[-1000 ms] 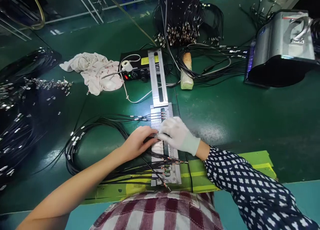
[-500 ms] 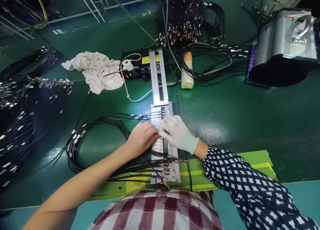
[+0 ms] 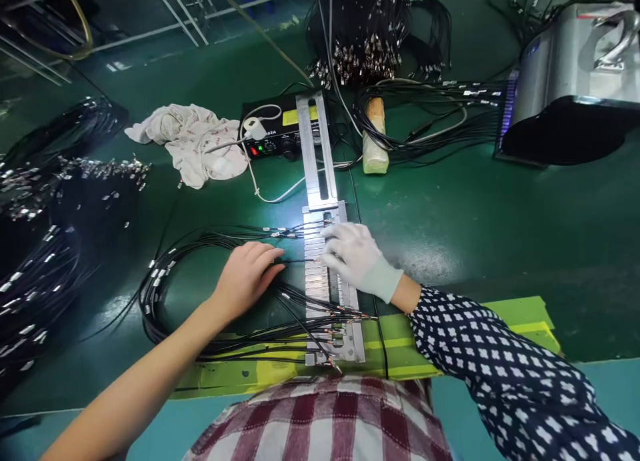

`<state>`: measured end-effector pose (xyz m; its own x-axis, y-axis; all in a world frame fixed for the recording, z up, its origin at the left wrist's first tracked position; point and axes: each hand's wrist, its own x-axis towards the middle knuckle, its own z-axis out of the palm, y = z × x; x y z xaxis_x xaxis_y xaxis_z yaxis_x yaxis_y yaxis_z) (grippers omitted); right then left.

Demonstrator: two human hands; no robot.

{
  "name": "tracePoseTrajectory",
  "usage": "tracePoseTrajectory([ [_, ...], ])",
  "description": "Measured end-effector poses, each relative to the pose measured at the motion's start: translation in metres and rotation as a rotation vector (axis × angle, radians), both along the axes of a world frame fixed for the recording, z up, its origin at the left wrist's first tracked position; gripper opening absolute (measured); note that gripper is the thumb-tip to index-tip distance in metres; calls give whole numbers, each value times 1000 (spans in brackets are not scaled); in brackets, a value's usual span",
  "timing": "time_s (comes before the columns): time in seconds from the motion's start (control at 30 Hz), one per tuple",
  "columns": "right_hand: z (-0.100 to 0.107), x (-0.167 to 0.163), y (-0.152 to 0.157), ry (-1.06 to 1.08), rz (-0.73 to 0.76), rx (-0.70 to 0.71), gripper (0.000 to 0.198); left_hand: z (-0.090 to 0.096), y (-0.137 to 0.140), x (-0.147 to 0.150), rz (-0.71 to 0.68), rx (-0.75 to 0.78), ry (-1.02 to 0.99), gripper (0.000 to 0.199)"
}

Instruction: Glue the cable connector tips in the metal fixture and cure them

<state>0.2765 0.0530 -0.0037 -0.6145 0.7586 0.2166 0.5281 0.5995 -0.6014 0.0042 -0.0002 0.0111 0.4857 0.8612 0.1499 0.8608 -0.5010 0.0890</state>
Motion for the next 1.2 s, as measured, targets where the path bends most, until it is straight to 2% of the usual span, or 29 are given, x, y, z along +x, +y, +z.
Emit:
tracePoseTrajectory([
  [0.03,-1,5,1,3,-26,12,9,-2,2,7,-30,-32,-51,21],
  [0.1,-3,18,4,13,-103,13,21,-7,7,20,-88,-95,-139,20],
  [0.17,-4,32,7,34,-181,-11,24,-12,12,26,-127,-130,-214,18],
  [0.3,-6,43,12,77,-232,-75,18,-16,25,27,-191,-97,-349,22],
  [0.47,-4,37,14,36,-240,-126,16,-12,49,34,-244,16,-188,31],
  [0.57,-3,37,14,38,-236,-139,16,-10,56,35,-252,14,-127,33],
  [0.83,1,37,13,35,-244,-182,15,-13,60,35,-294,-75,-264,29],
  [1.03,1,36,13,34,-244,-184,15,-18,47,33,-197,12,-139,31],
  [1.2,-1,35,15,28,-251,-144,12,-28,34,37,-137,-20,-74,40],
])
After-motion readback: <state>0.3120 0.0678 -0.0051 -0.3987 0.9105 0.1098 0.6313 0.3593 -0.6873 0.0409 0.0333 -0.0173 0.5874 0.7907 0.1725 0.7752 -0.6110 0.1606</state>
